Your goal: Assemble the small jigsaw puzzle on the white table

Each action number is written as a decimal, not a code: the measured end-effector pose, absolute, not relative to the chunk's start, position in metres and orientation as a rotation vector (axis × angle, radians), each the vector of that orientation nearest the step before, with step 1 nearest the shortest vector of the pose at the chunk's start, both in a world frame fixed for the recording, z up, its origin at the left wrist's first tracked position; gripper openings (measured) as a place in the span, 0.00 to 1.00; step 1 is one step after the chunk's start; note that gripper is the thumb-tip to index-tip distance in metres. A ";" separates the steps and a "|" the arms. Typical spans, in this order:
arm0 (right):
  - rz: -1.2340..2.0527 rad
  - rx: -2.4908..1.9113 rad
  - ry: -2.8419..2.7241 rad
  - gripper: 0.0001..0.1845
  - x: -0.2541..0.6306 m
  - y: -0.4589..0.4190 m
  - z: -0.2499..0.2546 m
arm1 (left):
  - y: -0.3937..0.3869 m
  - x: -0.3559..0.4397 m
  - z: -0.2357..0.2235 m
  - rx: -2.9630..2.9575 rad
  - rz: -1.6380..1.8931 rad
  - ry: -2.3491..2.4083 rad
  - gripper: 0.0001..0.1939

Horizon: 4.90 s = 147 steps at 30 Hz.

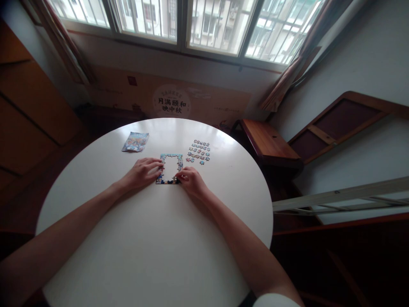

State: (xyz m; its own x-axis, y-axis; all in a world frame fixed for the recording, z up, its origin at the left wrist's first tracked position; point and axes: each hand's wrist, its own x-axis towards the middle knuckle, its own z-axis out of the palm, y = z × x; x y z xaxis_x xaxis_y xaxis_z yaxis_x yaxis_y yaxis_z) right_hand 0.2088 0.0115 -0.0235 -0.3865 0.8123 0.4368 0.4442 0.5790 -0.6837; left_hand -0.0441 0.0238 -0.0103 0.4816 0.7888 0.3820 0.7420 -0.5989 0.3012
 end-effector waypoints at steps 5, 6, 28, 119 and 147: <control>0.604 -1.006 -2.015 0.07 0.208 0.011 -0.023 | 0.023 -0.043 -0.008 2.608 0.746 1.365 0.16; 0.608 -1.007 -2.004 0.08 0.209 0.011 -0.023 | 0.023 -0.043 -0.008 2.608 0.740 1.367 0.16; 0.463 -0.939 -2.072 0.19 0.215 0.013 -0.023 | 0.023 -0.044 -0.009 2.618 0.741 1.363 0.16; 0.392 -1.324 -2.017 0.11 0.225 0.018 -0.016 | 0.026 -0.042 -0.009 2.674 0.636 1.430 0.20; 0.402 -1.265 -2.042 0.11 0.229 0.022 -0.020 | 0.028 -0.043 -0.009 2.638 0.667 1.463 0.21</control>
